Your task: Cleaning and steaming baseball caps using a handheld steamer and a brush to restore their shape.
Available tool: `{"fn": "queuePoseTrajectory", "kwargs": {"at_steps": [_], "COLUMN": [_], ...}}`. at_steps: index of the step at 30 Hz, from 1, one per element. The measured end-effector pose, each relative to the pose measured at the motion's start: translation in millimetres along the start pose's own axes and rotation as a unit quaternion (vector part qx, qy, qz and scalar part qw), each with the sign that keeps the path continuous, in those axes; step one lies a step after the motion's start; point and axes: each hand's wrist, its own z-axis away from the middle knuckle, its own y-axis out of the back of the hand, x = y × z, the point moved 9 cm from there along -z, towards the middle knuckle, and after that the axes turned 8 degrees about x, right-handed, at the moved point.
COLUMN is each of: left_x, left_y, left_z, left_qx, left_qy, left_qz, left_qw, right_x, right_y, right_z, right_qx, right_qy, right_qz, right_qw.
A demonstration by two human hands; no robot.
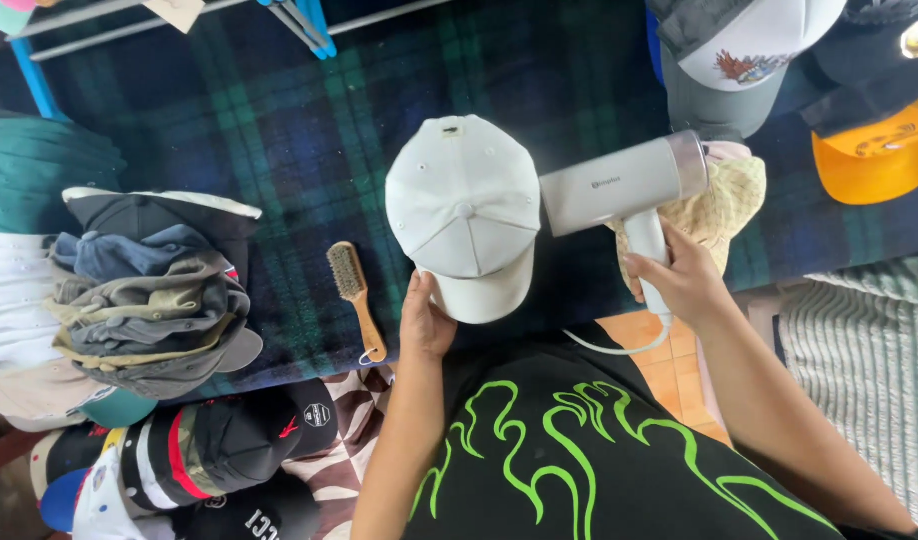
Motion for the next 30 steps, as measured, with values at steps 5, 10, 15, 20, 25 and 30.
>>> {"fn": "queuePoseTrajectory", "kwargs": {"at_steps": [5,10,15,20,25,30], "left_x": [3,1,-2,-3,-4,-17], "left_y": [2,0,2,3,4,23], "left_z": [1,7,7,7,11,10], "left_qx": [-0.001,0.007,0.002,-0.016,-0.033,-0.038], "left_qy": [-0.005,0.003,0.007,0.018,0.025,0.036], "left_qz": [-0.024,0.001,-0.008,-0.023,-0.057,-0.074], "left_qw": [1.0,1.0,1.0,0.999,0.997,0.996], "right_x": [-14,-1,24,41,29,18], "right_y": [-20,-24,-36,-63,-74,-71], "right_z": [-4,6,45,84,85,58], "right_qx": [-0.008,0.065,0.082,0.098,0.111,0.138], "right_qy": [0.059,0.073,0.058,0.032,0.082,0.133], "right_qz": [-0.027,-0.071,-0.055,-0.069,-0.116,-0.171], "right_qw": [0.998,0.993,0.993,0.992,0.984,0.967]}}
